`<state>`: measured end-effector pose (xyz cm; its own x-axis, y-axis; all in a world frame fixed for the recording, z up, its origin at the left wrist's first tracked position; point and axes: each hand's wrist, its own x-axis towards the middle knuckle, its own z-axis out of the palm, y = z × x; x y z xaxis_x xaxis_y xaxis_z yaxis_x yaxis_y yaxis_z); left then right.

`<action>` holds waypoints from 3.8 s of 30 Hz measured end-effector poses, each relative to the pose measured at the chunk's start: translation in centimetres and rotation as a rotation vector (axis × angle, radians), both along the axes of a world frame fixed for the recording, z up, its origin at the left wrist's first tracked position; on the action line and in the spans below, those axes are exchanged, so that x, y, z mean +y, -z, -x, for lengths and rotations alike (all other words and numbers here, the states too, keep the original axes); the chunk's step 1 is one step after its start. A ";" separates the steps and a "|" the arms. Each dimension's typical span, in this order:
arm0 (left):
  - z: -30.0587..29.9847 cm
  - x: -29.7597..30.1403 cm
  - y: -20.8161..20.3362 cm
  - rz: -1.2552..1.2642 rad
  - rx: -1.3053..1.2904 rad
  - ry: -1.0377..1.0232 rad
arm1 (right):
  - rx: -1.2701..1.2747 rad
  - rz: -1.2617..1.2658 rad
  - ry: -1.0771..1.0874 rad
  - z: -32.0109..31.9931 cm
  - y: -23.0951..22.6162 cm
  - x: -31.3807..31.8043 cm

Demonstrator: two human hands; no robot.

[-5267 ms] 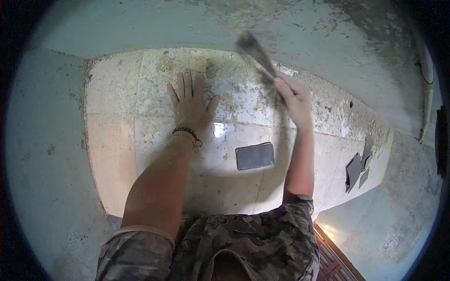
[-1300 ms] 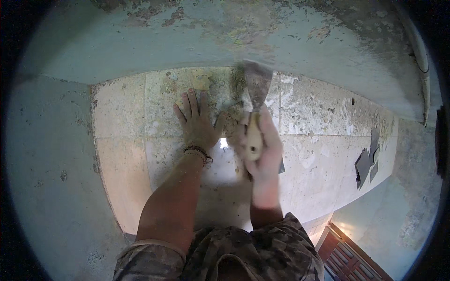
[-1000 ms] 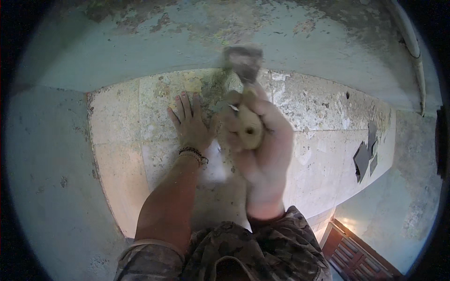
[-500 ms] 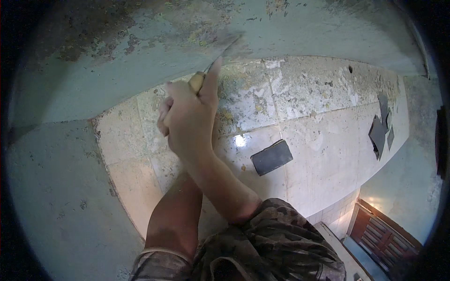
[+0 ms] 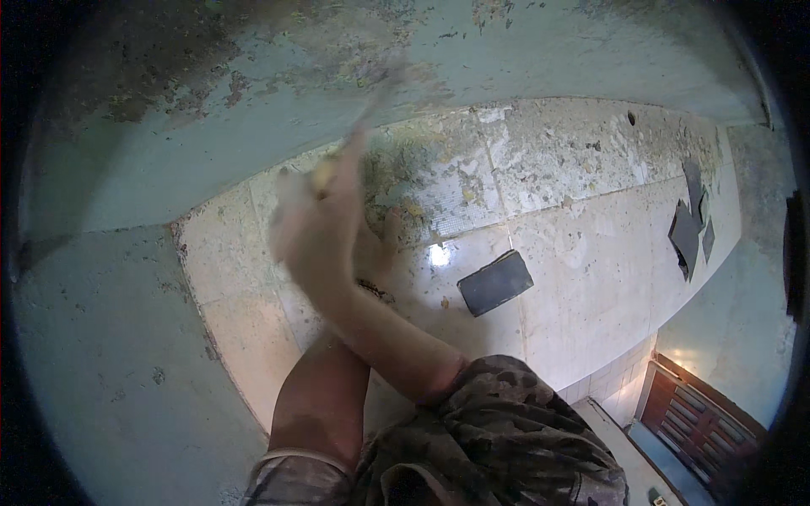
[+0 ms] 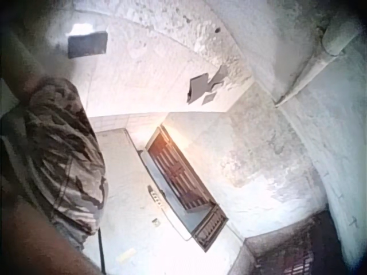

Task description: Scraping old paint or debris off a tiled surface and wall using a putty knife.

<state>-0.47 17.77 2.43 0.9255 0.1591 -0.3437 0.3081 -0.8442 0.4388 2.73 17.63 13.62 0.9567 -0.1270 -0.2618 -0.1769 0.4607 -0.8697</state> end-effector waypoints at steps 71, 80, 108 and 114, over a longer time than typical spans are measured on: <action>1.3 1.1 6.3 -0.458 -0.191 0.085 | -0.174 0.372 0.277 -3.3 1.3 -1.7; 1.8 1.0 7.5 -0.412 -0.224 0.064 | 0.122 0.232 0.315 -4.6 -2.2 -3.2; 1.4 0.0 5.1 -0.589 -0.105 0.138 | -0.052 0.180 0.405 -5.5 -1.2 -4.9; 1.0 -0.3 5.1 -0.527 -0.114 0.143 | -0.088 0.236 0.233 -3.7 -0.3 -3.8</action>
